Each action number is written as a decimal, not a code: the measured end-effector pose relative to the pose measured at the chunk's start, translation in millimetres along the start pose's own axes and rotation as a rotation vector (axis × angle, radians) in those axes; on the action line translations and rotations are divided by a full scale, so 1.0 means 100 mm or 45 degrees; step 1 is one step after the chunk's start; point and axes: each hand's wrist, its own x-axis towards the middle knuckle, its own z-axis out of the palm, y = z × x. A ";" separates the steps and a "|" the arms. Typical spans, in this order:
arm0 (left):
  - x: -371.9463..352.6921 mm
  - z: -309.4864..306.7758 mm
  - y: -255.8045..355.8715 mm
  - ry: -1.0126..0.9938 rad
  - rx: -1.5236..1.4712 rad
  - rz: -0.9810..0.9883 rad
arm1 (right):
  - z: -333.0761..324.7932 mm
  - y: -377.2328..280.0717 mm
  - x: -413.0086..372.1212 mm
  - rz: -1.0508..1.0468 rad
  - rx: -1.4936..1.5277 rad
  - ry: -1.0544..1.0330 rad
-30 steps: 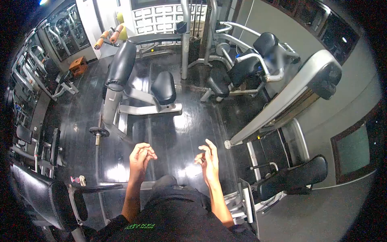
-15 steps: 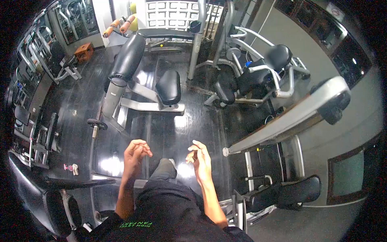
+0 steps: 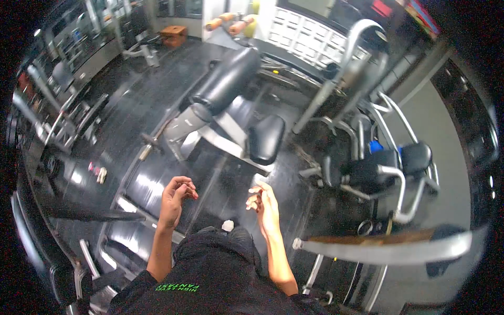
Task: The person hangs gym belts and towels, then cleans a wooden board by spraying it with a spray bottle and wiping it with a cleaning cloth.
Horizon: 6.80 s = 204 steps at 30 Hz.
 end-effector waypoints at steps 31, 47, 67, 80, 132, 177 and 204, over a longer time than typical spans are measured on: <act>0.80 -1.82 0.54 1.285 0.092 -0.011 | 2.54 1.59 3.30 0.895 -0.193 -0.784; 0.96 -3.75 1.30 1.659 0.006 0.113 | 4.68 2.84 3.76 1.149 -0.348 -0.977; 2.18 -6.73 2.33 1.319 0.100 -0.168 | 5.89 3.82 4.28 1.059 -0.173 -0.343; 2.53 -7.90 2.17 1.412 -0.214 -0.204 | 6.54 4.18 4.63 1.011 -0.251 -0.137; 2.36 -11.17 0.25 3.050 -0.935 0.231 | 12.83 9.56 4.77 1.222 -1.552 -2.482; 1.99 -13.40 -3.32 1.637 0.025 -1.343 | 10.19 12.53 4.68 -0.056 -1.818 -3.288; 2.60 -11.10 0.92 2.989 0.459 -0.440 | 12.08 8.70 4.23 0.111 -0.477 -3.532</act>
